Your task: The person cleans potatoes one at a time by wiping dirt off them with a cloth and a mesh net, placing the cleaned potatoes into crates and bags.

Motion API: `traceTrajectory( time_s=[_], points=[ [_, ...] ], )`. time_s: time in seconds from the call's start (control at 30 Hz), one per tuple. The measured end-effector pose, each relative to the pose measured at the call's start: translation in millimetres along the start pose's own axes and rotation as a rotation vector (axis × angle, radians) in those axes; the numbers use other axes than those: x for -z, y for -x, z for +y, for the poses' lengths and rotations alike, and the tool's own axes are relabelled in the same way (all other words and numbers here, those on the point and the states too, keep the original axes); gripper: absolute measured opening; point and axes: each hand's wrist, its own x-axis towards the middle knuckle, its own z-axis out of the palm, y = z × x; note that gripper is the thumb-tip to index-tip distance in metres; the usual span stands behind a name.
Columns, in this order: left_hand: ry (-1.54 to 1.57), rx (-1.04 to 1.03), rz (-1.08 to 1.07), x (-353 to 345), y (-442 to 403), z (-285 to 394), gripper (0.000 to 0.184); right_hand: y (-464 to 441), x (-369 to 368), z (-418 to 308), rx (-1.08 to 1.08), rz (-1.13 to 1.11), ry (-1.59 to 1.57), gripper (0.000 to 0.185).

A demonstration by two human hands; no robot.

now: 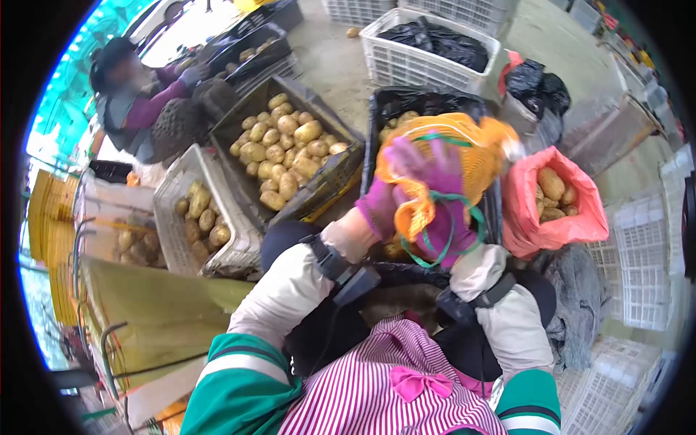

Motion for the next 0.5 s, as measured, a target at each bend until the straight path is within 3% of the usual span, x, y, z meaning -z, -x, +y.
traceTrajectory(
  time_s=[0.03,0.1,0.13,0.17,0.23,0.27,0.33,0.4,0.47,0.5],
  points=[
    [-0.241,-0.171,0.011,-13.1,1.7,0.5,0.051,-1.1,-0.9,-1.5,0.022,-0.05,0.039,0.038],
    [-0.931,-0.709,0.017,-19.0,-0.8,8.7,0.055,-5.2,2.3,37.7,-0.544,-0.163,-0.413,0.039],
    [-1.278,-0.827,0.016,-20.8,-4.7,20.9,0.055,-6.0,7.2,49.2,-0.658,-0.094,-0.538,0.038],
    [-1.287,-0.831,0.023,-21.2,-4.6,29.6,0.055,-7.8,11.6,56.7,-0.721,-0.003,-0.609,0.039],
    [-0.137,0.174,0.066,-20.1,-3.5,44.5,0.051,-10.8,20.1,66.4,-0.791,0.155,-0.655,0.04],
    [-0.147,0.142,0.257,-16.2,-7.6,54.1,0.049,-12.2,24.3,71.7,-0.822,0.238,-0.651,0.042],
    [0.057,0.01,0.411,40.5,-17.8,66.2,0.053,-14.2,43.4,84.0,-0.912,0.384,-0.663,0.046],
    [-0.103,-0.199,0.652,100.2,-12.7,79.4,0.059,-10.7,73.4,93.9,-1.003,0.521,-0.64,0.051],
    [0.291,-0.201,1.084,110.7,-16.3,104.6,0.042,-6.1,108.0,102.3,-1.077,0.63,-0.583,0.057],
    [0.285,-0.19,1.081,108.1,-15.8,98.8,0.042,-3.5,122.3,100.4,-1.101,0.673,-0.543,0.06]
  ],
)
